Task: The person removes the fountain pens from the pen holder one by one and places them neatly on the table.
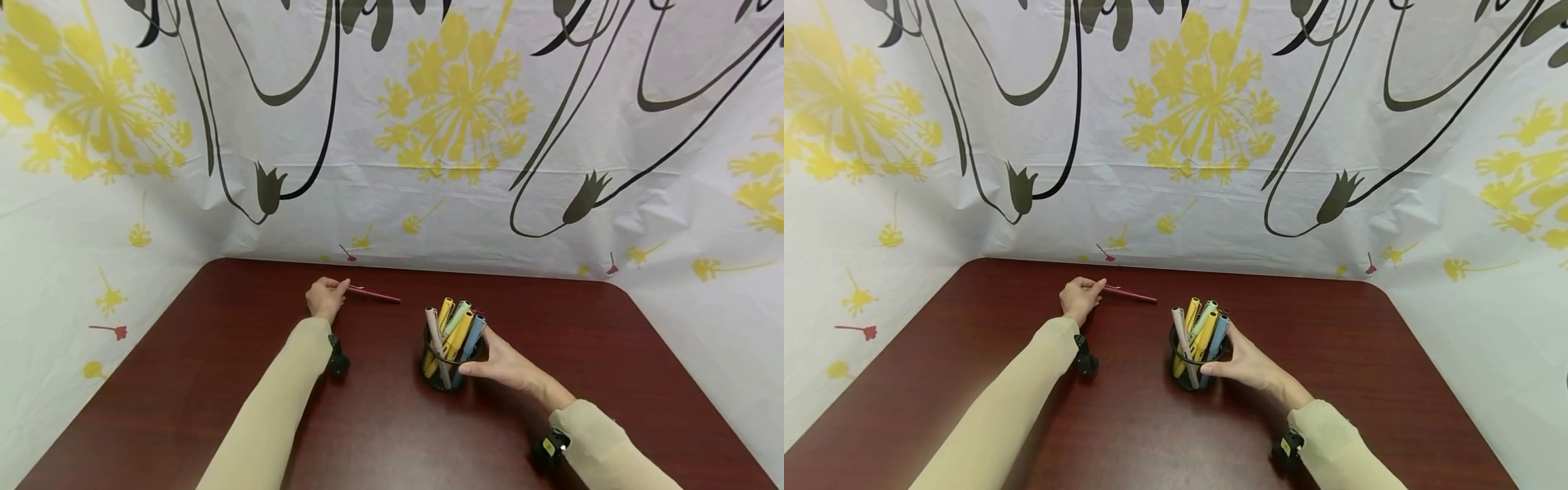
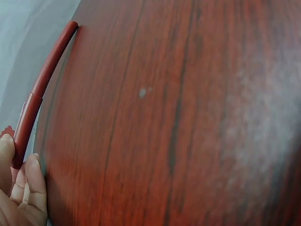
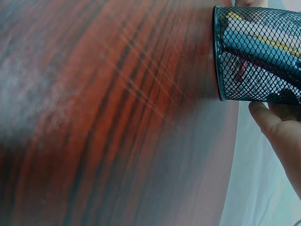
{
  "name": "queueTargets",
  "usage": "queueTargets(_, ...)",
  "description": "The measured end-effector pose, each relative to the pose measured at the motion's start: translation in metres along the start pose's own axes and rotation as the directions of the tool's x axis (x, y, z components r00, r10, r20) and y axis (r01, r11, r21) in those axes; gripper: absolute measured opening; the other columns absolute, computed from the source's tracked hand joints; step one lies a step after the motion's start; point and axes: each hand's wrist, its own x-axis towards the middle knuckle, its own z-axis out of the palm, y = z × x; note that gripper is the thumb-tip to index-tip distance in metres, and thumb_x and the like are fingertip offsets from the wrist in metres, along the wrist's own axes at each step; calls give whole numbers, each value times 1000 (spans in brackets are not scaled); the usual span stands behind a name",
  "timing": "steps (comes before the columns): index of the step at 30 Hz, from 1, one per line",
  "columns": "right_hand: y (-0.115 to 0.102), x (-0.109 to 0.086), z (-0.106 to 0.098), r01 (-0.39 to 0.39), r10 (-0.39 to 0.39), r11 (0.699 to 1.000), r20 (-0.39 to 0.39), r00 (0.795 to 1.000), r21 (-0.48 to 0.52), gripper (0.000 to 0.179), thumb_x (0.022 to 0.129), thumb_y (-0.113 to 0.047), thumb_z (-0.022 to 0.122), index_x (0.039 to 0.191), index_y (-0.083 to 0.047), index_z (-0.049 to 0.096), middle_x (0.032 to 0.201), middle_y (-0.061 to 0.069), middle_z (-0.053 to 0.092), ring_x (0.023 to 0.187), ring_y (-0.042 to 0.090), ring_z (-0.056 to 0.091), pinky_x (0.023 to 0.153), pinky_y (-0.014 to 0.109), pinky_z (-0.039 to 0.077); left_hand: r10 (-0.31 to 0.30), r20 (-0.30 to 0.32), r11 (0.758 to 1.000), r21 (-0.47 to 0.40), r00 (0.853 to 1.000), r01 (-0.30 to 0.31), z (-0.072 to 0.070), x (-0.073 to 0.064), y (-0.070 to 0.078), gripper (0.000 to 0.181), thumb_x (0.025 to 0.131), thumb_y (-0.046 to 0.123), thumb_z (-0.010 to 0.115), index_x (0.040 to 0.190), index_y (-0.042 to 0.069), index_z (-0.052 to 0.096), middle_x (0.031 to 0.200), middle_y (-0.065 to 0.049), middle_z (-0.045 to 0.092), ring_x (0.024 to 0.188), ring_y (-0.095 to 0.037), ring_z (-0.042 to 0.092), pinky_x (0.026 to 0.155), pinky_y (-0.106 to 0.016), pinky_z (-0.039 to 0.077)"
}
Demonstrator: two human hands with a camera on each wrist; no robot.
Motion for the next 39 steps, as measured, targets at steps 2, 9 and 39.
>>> queueTargets(2,0,0,0,9,-9,1000,1,1000,6,92,81,-23,74,148,0,15,146,22,30,136,35,26,107,43,30,7,0,1000,28,1000,-7,-1,0,1,29,85,33,70,93,5,66,84,-15,71,70,-22,69,69,-35,54)
queueTargets(9,0,-1,0,6,-6,1000,-5,1000,-4,90,81,-21,74,148,0,17,145,21,33,133,32,28,103,27,33,22,12,997,73,1000,-23,-2,1,1,30,85,34,70,92,5,66,82,-15,71,72,-24,69,74,-38,53)
queueTargets(39,-1,-1,0,23,-23,999,-3,1000,33,85,81,-21,74,145,-2,22,139,19,40,121,2,40,96,13,34,20,15,999,38,1000,-20,-2,2,-2,26,84,29,71,89,4,65,80,-15,71,67,-20,69,70,-35,54)
